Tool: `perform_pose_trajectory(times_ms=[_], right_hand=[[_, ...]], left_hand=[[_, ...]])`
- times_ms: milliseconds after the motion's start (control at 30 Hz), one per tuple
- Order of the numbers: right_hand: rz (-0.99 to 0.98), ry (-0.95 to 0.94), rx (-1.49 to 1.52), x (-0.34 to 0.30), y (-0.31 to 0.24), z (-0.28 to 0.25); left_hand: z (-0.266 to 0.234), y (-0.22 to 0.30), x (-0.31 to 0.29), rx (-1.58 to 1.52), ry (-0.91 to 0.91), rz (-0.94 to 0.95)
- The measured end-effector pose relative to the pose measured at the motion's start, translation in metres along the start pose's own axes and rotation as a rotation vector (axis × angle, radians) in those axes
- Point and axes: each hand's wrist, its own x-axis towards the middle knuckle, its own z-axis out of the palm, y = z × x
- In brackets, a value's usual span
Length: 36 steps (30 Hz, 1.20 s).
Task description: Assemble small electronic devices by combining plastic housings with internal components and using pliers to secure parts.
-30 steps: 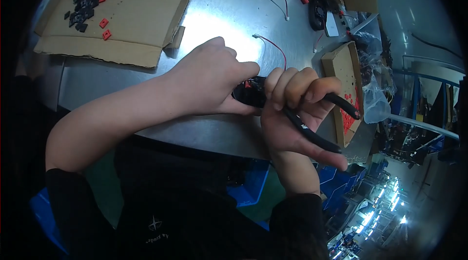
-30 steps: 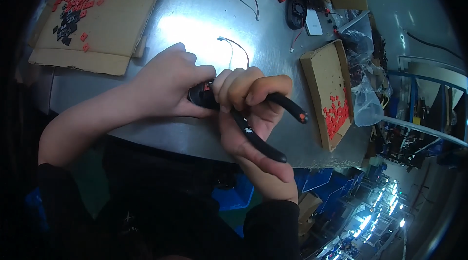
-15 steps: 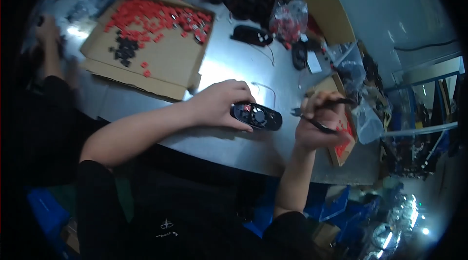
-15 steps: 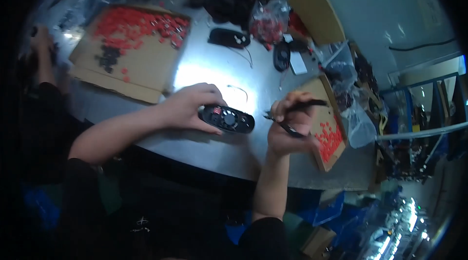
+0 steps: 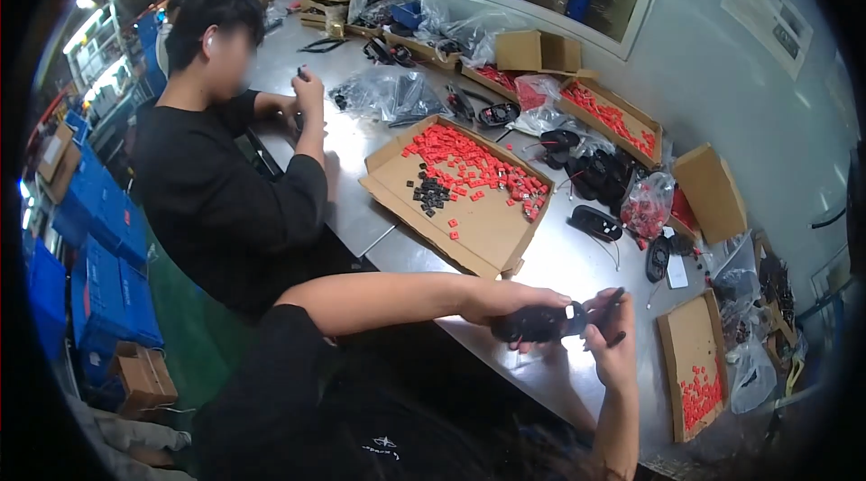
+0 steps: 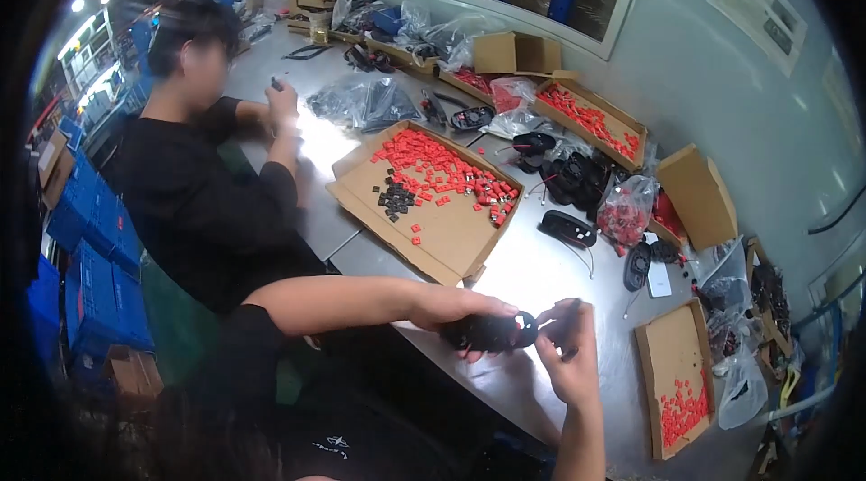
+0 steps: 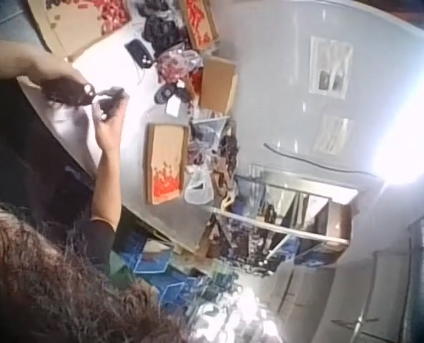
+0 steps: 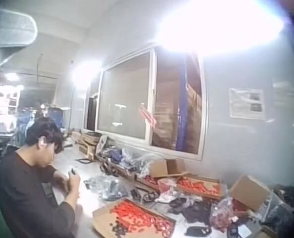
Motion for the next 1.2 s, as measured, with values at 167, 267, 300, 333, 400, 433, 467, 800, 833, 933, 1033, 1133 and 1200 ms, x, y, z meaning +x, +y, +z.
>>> perform_pose_trajectory(times_ms=[167, 267, 300, 333, 400, 433, 467, 800, 833, 933, 1033, 1133, 1200], right_hand=[[0.225, -0.366, -0.182, -0.002, -0.003, -0.025], [0.287, -0.187, -0.165, -0.002, 0.007, -0.023], [0.331, -0.083, -0.109, 0.000, 0.016, -0.025], [0.375, 0.025, -0.045, 0.000, 0.029, -0.031], [0.431, 0.118, 0.070, -0.003, 0.032, -0.040], [0.478, 0.159, 0.131, -0.003, 0.032, -0.042], [0.480, 0.208, 0.142, 0.001, 0.029, -0.038], [0.172, 0.219, 0.096, 0.003, 0.026, -0.060], [0.095, 0.230, 0.177, 0.001, 0.032, -0.061], [-0.074, 0.340, 0.409, -0.001, 0.035, -0.047], [-0.144, 0.325, 0.470, -0.002, 0.022, -0.028], [-0.226, 0.258, 0.383, -0.009, 0.022, -0.022], [-0.343, 0.242, 0.319, -0.005, 0.027, -0.019]], left_hand=[[-0.006, 0.010, 0.012, 0.111, -0.080, -0.235], [-0.016, 0.005, 0.045, 0.205, -0.066, -0.233], [-0.031, -0.003, 0.062, 0.554, 0.121, -0.021], [-0.024, 0.007, 0.068, 0.891, 0.302, 0.204], [0.004, 0.018, 0.060, 1.141, 0.386, 0.233], [0.013, 0.018, 0.059, 1.336, 0.406, 0.333], [0.008, 0.001, 0.067, 1.441, 0.444, 0.501], [-0.001, -0.017, 0.067, 1.427, 0.339, 0.389], [0.000, -0.019, 0.067, 1.389, 0.327, 0.383], [-0.002, -0.028, 0.065, 1.520, 0.260, 0.320], [-0.006, -0.031, 0.065, 1.545, 0.353, 0.487], [-0.006, -0.035, 0.066, 1.544, 0.375, 0.519], [-0.005, -0.035, 0.066, 1.536, 0.380, 0.501]])
